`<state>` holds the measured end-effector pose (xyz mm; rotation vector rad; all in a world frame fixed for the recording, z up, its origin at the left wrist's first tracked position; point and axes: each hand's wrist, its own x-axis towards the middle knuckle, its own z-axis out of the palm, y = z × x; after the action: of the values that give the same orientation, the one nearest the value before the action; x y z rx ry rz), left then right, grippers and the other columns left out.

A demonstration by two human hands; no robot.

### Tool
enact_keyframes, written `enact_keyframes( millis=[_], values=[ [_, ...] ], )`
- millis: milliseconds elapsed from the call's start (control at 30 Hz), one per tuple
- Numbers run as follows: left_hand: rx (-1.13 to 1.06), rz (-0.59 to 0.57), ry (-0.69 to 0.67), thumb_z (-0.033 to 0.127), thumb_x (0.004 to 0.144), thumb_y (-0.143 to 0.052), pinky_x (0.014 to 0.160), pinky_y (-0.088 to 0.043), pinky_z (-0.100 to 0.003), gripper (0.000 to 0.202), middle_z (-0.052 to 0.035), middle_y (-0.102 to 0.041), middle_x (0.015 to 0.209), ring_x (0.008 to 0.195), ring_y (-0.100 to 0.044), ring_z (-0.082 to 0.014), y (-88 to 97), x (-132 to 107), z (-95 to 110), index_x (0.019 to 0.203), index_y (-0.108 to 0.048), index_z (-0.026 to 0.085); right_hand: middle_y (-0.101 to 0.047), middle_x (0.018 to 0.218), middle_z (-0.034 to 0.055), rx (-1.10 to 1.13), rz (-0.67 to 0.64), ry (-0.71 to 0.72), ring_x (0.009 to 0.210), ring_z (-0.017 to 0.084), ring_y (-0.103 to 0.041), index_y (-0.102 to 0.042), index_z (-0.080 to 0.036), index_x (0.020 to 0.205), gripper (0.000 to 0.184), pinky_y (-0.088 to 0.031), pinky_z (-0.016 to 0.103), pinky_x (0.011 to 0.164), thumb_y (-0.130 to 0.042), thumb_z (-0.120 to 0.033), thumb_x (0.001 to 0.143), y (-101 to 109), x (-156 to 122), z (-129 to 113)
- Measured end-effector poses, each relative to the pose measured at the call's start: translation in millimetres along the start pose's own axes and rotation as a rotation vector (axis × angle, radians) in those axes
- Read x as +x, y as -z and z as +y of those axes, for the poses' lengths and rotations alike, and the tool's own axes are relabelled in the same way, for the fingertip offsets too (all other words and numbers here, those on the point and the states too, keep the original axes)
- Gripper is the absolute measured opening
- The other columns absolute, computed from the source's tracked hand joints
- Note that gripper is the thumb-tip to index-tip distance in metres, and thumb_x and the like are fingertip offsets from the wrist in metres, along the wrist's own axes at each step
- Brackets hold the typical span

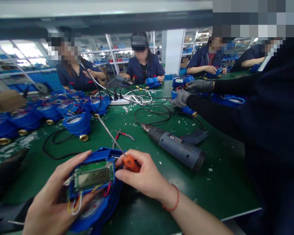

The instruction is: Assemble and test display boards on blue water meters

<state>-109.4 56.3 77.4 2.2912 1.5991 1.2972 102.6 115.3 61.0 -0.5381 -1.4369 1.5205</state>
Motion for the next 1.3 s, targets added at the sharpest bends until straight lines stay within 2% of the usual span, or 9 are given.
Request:
enact_keyframes(
  millis=[167,533,767,900,1000,1067,1133,1200,1300],
  values=[
    [-0.003,0.047,0.02,0.035,0.084,-0.072,0.107,-0.044,-0.038,0.06,-0.0008,-0.059,0.132,0.117,-0.059,-0.0231,-2.4,0,4,0.14,-0.048,0.038,-0.051,0.07,-0.0046,0.0,-0.004,-0.014,0.061,0.007,-0.039,-0.062,-0.014,0.086,0.021,-0.03,0.019,0.056,-0.077,-0.027,0.08,1,-1,0],
    [-0.033,0.018,0.123,0.045,0.079,-0.075,0.102,-0.046,-0.044,0.064,-0.0039,-0.064,0.126,0.109,-0.063,-0.0266,-4.8,-1,2,0.138,-0.051,0.034,-0.051,0.07,-0.0042,-0.005,0.002,-0.04,0.061,0.007,-0.039,-0.062,-0.014,0.088,0.025,-0.03,0.02,0.055,-0.077,-0.033,0.08,1,-1,-4],
    [-0.03,-0.001,0.155,0.049,0.079,-0.073,0.1,-0.048,-0.045,0.062,-0.0034,-0.064,0.124,0.107,-0.064,-0.0268,-4.9,0,4,0.136,-0.052,0.034,-0.049,0.07,-0.0032,-0.05,0.005,-0.019,0.059,0.007,-0.039,-0.063,-0.014,0.087,0.026,-0.03,0.02,0.053,-0.072,-0.038,0.086,0,-1,-2],
    [0.037,0.017,0.121,0.048,0.08,-0.073,0.099,-0.049,-0.042,0.058,-0.0034,-0.065,0.121,0.106,-0.063,-0.0258,-5.0,2,6,0.133,-0.054,0.032,-0.044,0.068,-0.004,-0.088,0.041,-0.058,0.053,0.007,-0.037,-0.064,-0.015,0.103,0.033,-0.03,0.02,0.047,-0.062,-0.045,0.093,5,-3,-7],
    [0.089,0.007,0.1,0.048,0.08,-0.072,0.097,-0.051,-0.038,0.058,-0.0032,-0.065,0.12,0.107,-0.063,-0.0249,-4.6,3,7,0.133,-0.053,0.031,-0.048,0.075,-0.0036,-0.133,0.113,-0.113,0.056,0.008,-0.039,-0.051,-0.021,0.124,0.033,-0.034,0.018,0.048,-0.05,-0.043,0.1,10,-16,-22],
    [0.113,0.004,0.088,0.047,0.081,-0.072,0.097,-0.051,-0.038,0.058,-0.0037,-0.064,0.121,0.107,-0.063,-0.0248,-3.6,4,7,0.133,-0.052,0.03,-0.052,0.078,-0.0038,-0.279,0.152,-0.142,0.059,0.008,-0.044,-0.045,-0.026,0.122,0.023,-0.038,0.017,0.051,-0.044,-0.036,0.102,14,-32,-37],
    [0.136,-0.006,0.064,0.045,0.081,-0.072,0.096,-0.052,-0.037,0.058,-0.0044,-0.064,0.122,0.107,-0.063,-0.0245,-2.0,4,7,0.133,-0.051,0.029,-0.057,0.085,-0.0027,-0.562,0.167,-0.114,0.067,0.009,-0.054,-0.047,-0.028,0.116,0.014,-0.044,0.016,0.057,-0.044,-0.029,0.102,18,-49,-52],
    [0.16,-0.022,0.029,0.042,0.081,-0.073,0.095,-0.052,-0.036,0.06,-0.005,-0.063,0.121,0.107,-0.062,-0.0242,-0.2,4,7,0.134,-0.05,0.028,-0.064,0.095,-0.002,-0.879,0.134,-0.008,0.079,0.009,-0.063,-0.051,-0.03,0.116,0.016,-0.049,0.015,0.065,-0.05,-0.026,0.1,22,-66,-67],
    [0.178,-0.03,-0.003,0.04,0.081,-0.074,0.095,-0.052,-0.037,0.063,-0.0055,-0.063,0.12,0.109,-0.061,-0.0245,0.9,5,6,0.137,-0.048,0.028,-0.07,0.105,-0.0012,-1.255,0.032,0.221,0.089,0.012,-0.068,-0.058,-0.032,0.122,0.027,-0.053,0.017,0.075,-0.057,-0.023,0.096,28,-85,-90]
  ],
)
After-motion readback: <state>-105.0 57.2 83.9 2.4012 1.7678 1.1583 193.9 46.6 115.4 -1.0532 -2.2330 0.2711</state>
